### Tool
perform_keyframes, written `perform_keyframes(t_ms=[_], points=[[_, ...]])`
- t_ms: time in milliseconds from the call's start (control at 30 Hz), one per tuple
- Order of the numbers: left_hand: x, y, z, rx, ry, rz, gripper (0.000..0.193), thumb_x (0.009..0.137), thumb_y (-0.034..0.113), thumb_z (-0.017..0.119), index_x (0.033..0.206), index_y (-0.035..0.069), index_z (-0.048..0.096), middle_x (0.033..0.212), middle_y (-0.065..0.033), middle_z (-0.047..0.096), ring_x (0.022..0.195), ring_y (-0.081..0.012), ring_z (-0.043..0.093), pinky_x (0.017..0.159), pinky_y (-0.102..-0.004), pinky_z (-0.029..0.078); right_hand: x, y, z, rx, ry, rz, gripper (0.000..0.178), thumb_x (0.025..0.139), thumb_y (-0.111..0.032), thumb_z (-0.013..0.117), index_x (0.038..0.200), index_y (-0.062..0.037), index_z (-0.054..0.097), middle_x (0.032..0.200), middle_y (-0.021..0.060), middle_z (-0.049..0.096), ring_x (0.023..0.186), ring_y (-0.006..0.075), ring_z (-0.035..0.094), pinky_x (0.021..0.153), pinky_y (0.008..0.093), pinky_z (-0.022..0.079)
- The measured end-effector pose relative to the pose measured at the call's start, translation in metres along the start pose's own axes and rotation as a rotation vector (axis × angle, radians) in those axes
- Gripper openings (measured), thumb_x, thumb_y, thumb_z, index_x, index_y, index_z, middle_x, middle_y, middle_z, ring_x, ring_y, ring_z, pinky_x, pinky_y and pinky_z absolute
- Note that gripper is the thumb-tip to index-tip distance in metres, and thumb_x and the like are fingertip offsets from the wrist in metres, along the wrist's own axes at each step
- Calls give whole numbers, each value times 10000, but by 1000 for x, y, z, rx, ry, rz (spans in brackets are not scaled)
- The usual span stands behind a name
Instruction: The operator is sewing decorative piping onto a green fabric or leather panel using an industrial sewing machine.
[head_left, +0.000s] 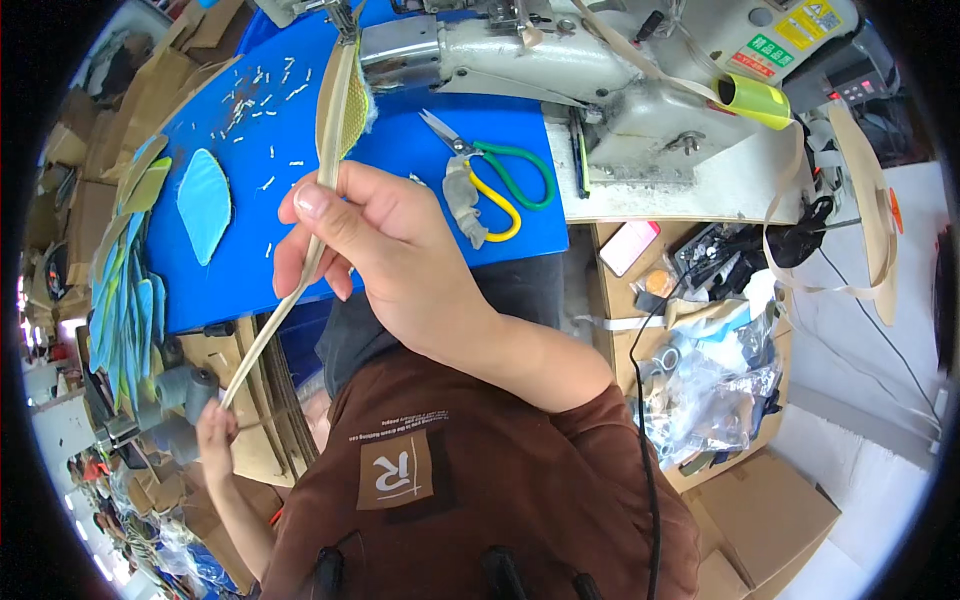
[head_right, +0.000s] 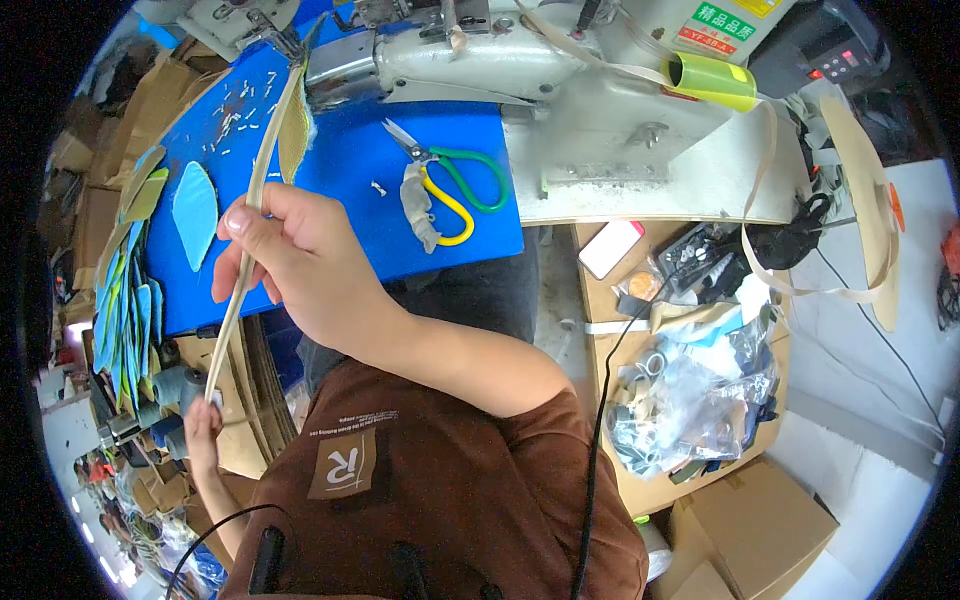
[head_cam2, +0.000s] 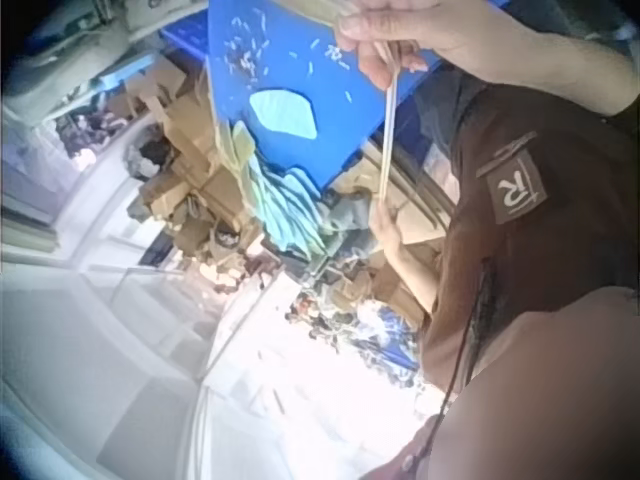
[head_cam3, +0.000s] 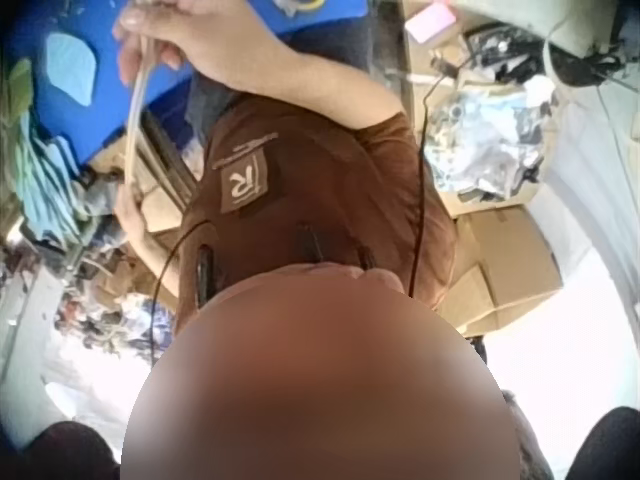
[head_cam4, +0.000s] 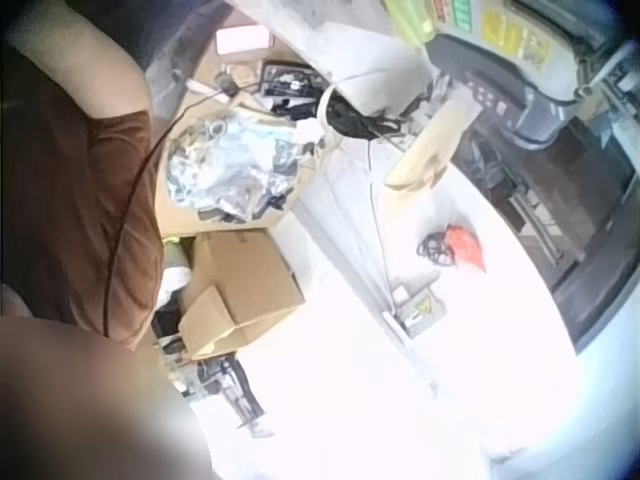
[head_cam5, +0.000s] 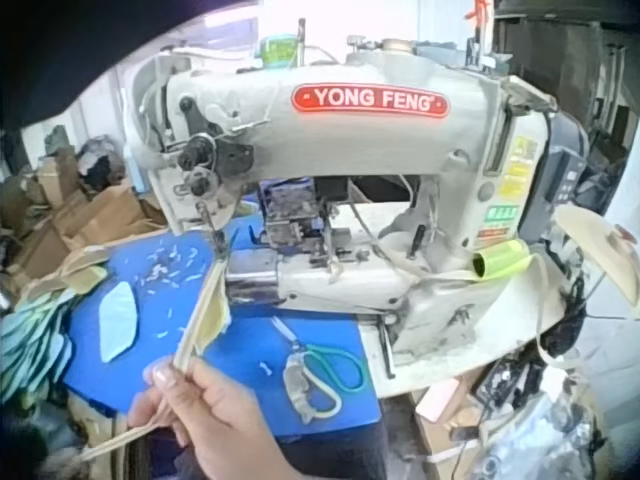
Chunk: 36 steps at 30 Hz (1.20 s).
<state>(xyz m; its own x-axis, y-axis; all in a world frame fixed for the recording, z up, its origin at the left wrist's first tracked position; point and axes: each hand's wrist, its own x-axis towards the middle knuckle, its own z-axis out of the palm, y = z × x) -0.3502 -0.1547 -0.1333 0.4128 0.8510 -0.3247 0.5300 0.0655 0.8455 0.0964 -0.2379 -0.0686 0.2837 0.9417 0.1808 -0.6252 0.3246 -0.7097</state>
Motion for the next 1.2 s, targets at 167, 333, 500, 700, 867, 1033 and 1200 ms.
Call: perform_keyframes(t_ms=[167,333,500,700,867,1033,1200], points=[[-79,-52,-110,-96,353,-202,335,1003,386,575,784,144,500,638,63,393,542,-51,375,476,-212,273,3,-10,-2,72,-19,41,252,1045,-268,507,977,-35,570,750,112,698,567,60,547,505,202,371],[-142,-124,-198,340,570,-362,461,990,444,569,1083,1,657,992,-109,661,841,-215,633,732,-348,488,0,-4,-4,164,-63,133,245,1046,-244,511,991,-14,574,721,87,670,592,84,598,505,212,378],[-186,-96,-200,958,860,-459,518,983,474,554,1122,-16,646,1037,-151,666,908,-266,643,781,-386,492,-5,-26,-24,81,-12,73,294,1057,-291,483,985,-21,574,645,74,652,551,72,574,498,213,383],[-149,-73,-229,1681,1158,-521,588,974,510,536,1168,-37,632,1090,-202,672,989,-328,655,839,-432,495,-16,3,-15,-78,-18,99,267,1058,-270,470,984,-34,571,611,43,645,491,61,518,462,239,356],[25,87,-110,918,1074,448,382,984,167,623,1335,25,576,1225,-145,674,1056,-219,648,917,-333,505,-28,6,6,-369,-77,168,218,1055,-192,459,1077,-11,577,602,40,630,528,70,576,518,248,415],[169,187,117,718,344,1082,650,776,72,808,1361,30,527,1359,-155,575,1227,-316,569,1019,-392,463,-37,17,24,-526,-96,153,166,1045,-143,475,1079,-14,574,599,47,627,527,100,606,505,253,436],[222,247,214,468,190,1375,423,795,162,772,1196,86,660,1210,-140,624,1087,-334,620,908,-394,528,-50,17,32,-723,-131,70,146,1026,-83,491,1110,-29,596,634,53,638,564,120,646,525,271,488]])
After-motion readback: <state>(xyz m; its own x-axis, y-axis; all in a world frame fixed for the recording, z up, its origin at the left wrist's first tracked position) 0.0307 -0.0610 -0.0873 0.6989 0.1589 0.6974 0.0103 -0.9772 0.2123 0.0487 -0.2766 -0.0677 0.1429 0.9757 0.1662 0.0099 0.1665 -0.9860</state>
